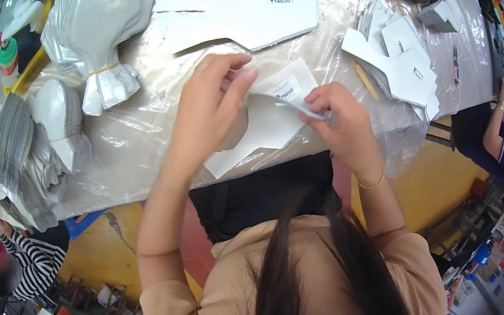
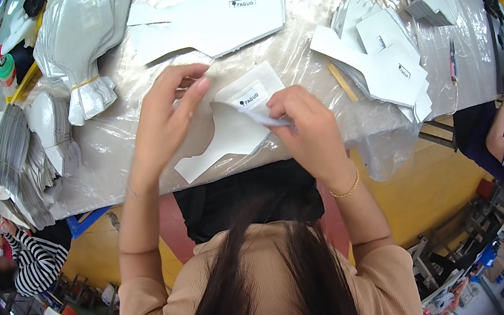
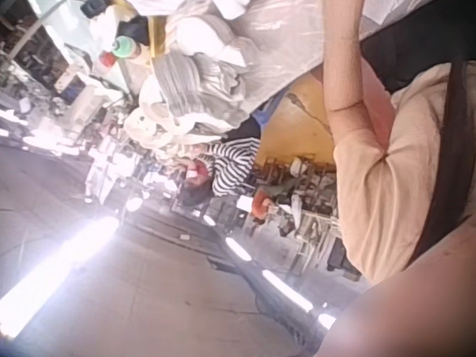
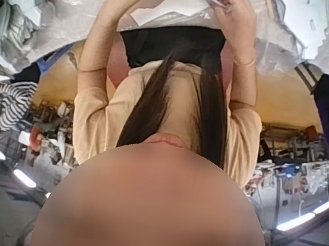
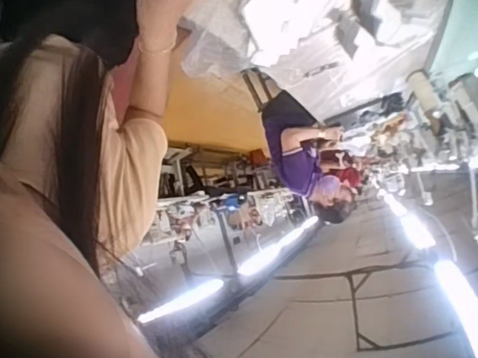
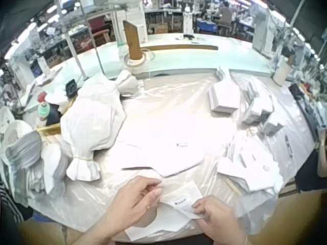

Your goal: The person repeatedly picks up white paper pieces, folds them along pre-scored lines, and places them into a stack. The person handles each piece one at a time, aligning edges and pressing folds to create a neat pile.

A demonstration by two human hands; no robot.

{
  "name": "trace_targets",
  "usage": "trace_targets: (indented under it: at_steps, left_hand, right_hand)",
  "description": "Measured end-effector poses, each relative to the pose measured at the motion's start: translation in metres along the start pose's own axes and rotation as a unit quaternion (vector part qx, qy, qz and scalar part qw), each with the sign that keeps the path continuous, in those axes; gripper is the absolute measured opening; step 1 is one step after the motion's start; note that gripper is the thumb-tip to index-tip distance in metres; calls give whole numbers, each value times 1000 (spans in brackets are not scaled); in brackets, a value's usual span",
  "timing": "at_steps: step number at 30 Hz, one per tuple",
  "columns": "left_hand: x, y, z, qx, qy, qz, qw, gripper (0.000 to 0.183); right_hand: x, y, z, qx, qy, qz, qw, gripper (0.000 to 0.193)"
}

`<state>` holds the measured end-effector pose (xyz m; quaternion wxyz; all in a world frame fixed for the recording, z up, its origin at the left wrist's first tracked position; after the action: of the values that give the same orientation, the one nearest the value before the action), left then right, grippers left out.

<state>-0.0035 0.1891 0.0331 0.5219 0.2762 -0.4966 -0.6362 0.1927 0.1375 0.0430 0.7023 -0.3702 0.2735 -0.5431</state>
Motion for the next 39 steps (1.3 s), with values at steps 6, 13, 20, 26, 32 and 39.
trace_targets:
  at_steps: [6, 13, 20, 26, 32, 39]
  left_hand:
    - [-41, -8, -36, -117, -293, 121, 941, 38]
    - [-44, -14, -46, -195, -279, 82, 937, 25]
    - [-37, -11, -49, -236, -226, 48, 944, 22]
    - [-33, -7, -49, -261, -209, 39, 942, 25]
    - [-33, -5, -48, -273, -192, 38, 942, 25]
    - [-14, -23, -22, -24, -156, 218, 963, 28]
  right_hand:
    - [13, -9, -6, 12, -20, 54, 998, 28]
    - [21, -19, -21, -47, -84, 96, 991, 32]
    - [43, -37, -31, -44, -118, 116, 985, 34]
    - [55, -50, -40, -46, -124, 139, 982, 18]
    - [61, -56, -42, -68, -113, 154, 979, 18]
    - [39, 2, -9, -167, 5, -23, 986, 22]
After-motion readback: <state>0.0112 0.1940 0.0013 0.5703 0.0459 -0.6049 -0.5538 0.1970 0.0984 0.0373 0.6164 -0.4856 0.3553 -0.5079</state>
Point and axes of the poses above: each hand's wrist, its own x-axis away from the middle knuckle, its own z-axis out of the back of the hand, y = z × x, the point moved 8 cm from there along -x, towards the middle knuckle, and after that the axes turned 7 degrees about -y, right-handed, at the moved point
